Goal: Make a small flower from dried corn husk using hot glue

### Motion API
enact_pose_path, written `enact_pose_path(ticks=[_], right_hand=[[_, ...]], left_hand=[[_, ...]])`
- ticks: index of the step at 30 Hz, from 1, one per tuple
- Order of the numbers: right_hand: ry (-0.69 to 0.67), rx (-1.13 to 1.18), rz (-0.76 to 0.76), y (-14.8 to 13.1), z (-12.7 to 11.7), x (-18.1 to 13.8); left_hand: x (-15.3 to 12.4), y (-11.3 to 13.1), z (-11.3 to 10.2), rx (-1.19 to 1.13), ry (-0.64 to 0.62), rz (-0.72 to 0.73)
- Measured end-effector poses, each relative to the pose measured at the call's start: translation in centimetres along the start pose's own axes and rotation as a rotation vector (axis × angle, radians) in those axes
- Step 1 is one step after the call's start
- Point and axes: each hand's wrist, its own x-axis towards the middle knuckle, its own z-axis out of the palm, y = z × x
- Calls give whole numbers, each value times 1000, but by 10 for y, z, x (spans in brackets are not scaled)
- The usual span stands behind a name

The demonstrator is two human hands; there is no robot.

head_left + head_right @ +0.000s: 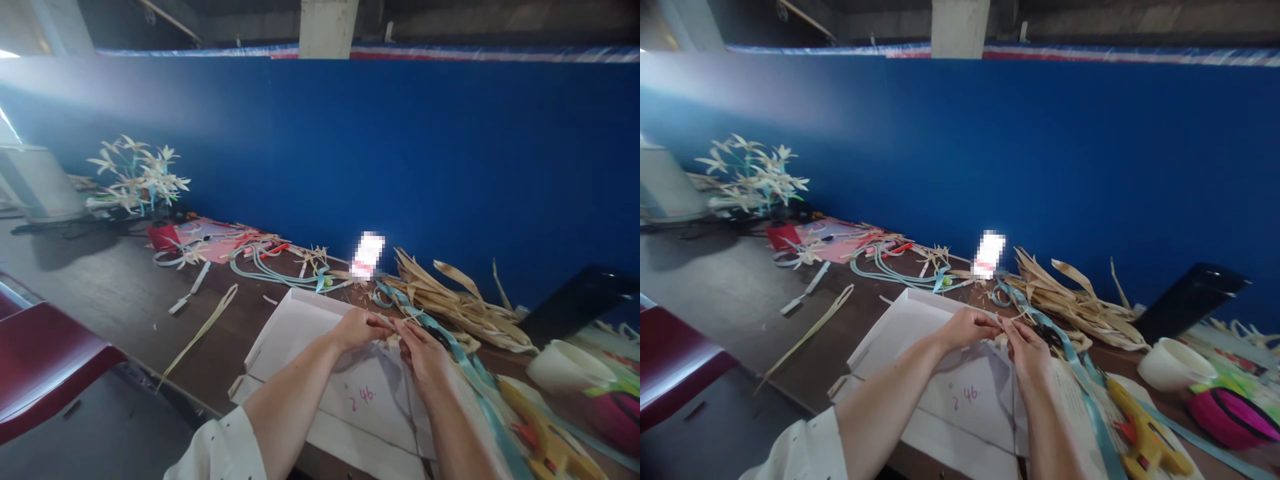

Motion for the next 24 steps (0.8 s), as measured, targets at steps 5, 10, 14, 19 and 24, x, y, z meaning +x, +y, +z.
enact_pose_path(ticks=[5, 10, 14, 19, 24], right_hand=[[27, -13, -8, -3, 1, -3], [8, -20, -18, 0, 0, 0], [21, 22, -17, -2, 2, -1], [63, 17, -2, -7, 4, -3], [74, -27, -20, -3, 1, -3]], left_hand=[[-1, 3, -2, 9, -34, 7], [-5, 10, -4, -18, -85, -65], [-4, 10, -1, -129, -96, -182], [-4, 9, 4, -359, -68, -247], [-2, 8, 7, -392, -14, -351]])
